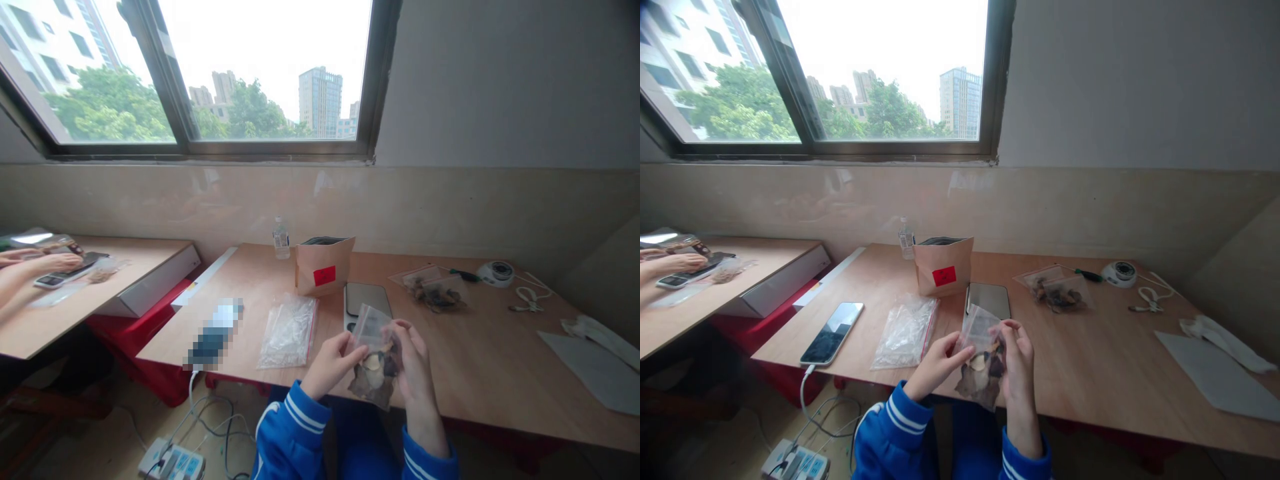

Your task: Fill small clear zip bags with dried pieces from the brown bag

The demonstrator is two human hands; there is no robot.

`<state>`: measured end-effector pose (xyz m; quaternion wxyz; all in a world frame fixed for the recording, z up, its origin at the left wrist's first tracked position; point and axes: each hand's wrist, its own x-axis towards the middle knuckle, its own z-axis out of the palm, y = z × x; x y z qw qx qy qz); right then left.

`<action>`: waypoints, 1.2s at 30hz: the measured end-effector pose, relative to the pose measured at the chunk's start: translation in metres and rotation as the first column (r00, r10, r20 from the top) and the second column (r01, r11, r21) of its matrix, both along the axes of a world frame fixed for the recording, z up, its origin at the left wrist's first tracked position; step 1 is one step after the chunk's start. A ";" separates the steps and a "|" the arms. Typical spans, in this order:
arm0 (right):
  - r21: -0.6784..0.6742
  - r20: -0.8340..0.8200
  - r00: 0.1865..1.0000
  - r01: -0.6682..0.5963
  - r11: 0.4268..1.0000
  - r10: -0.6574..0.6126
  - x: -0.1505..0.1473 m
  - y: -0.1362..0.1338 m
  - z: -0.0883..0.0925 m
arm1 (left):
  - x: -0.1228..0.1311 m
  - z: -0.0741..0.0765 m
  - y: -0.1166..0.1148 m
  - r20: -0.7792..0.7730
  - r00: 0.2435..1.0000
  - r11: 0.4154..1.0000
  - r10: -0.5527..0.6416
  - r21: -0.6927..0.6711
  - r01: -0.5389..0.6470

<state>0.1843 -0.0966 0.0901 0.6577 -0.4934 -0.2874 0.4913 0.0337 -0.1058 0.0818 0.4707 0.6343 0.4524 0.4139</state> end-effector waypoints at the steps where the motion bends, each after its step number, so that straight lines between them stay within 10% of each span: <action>1: 0.011 0.043 0.999 0.010 1.000 -0.010 -0.001 0.002 -0.004 | 0.000 0.000 -0.001 0.047 0.997 0.997 -0.062 -0.041 0.064; 5: 0.207 0.430 0.873 0.153 0.966 -0.230 -0.012 0.008 -0.012 | 0.008 0.001 -0.004 0.285 0.958 0.986 -0.037 -0.147 0.082; 9: 0.241 0.648 0.761 -0.220 0.945 0.012 -0.029 -0.002 -0.004 | 0.019 0.002 -0.003 0.324 0.929 0.984 0.179 -0.072 -0.164; 19: 0.167 0.587 0.738 -0.513 0.842 0.333 -0.035 -0.009 -0.008 | 0.014 -0.003 0.001 0.256 0.937 0.968 0.238 0.018 -0.251; 36: 0.201 0.577 0.792 -0.375 0.905 0.199 -0.047 -0.019 0.000 | 0.002 0.007 0.004 0.394 0.862 0.939 0.319 -0.008 -0.344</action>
